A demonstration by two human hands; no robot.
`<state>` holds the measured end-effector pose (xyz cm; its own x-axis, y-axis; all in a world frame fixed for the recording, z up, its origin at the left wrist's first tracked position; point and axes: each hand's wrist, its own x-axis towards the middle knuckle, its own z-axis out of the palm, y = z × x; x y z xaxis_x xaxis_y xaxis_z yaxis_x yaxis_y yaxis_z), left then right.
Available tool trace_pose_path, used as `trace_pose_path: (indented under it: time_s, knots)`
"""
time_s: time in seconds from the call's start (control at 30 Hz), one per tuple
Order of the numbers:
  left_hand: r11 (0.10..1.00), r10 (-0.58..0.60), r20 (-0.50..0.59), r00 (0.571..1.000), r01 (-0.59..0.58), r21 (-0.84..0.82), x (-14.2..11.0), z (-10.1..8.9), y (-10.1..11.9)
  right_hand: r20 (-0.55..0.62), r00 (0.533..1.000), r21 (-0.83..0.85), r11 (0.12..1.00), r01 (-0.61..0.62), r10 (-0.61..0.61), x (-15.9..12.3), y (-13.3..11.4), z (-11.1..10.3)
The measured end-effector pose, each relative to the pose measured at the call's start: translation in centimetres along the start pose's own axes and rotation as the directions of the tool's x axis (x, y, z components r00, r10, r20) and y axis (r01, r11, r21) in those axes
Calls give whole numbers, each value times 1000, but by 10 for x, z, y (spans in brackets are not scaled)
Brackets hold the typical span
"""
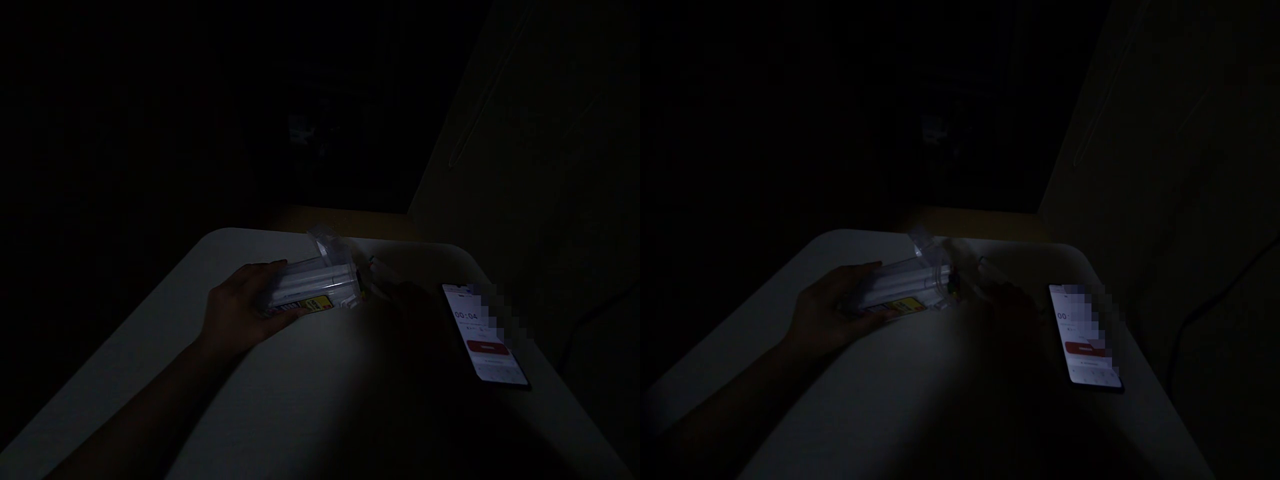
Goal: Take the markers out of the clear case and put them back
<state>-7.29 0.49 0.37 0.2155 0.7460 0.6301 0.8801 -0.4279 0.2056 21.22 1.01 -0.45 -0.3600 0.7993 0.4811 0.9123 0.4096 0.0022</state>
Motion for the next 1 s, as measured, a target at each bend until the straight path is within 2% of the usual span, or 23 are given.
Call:
trace_pose_path:
  time_s: [0.37, 0.63, 1.0]
  knots:
    - [999, 27, -4, 1000, -27, 18, 0, 0, -2, -29, 1000, 19, 1000, -8, 9, 4, 4, 1]
    - [993, 120, 32, 992, -120, -11, 4, -5, -1, -65, 998, 70, 997, -15, 20, 7, -2, -9]
    - [969, 245, 82, 966, -242, -46, 7, -11, -2, -31, 988, 229, 961, 155, -151, 6, -31, -14]
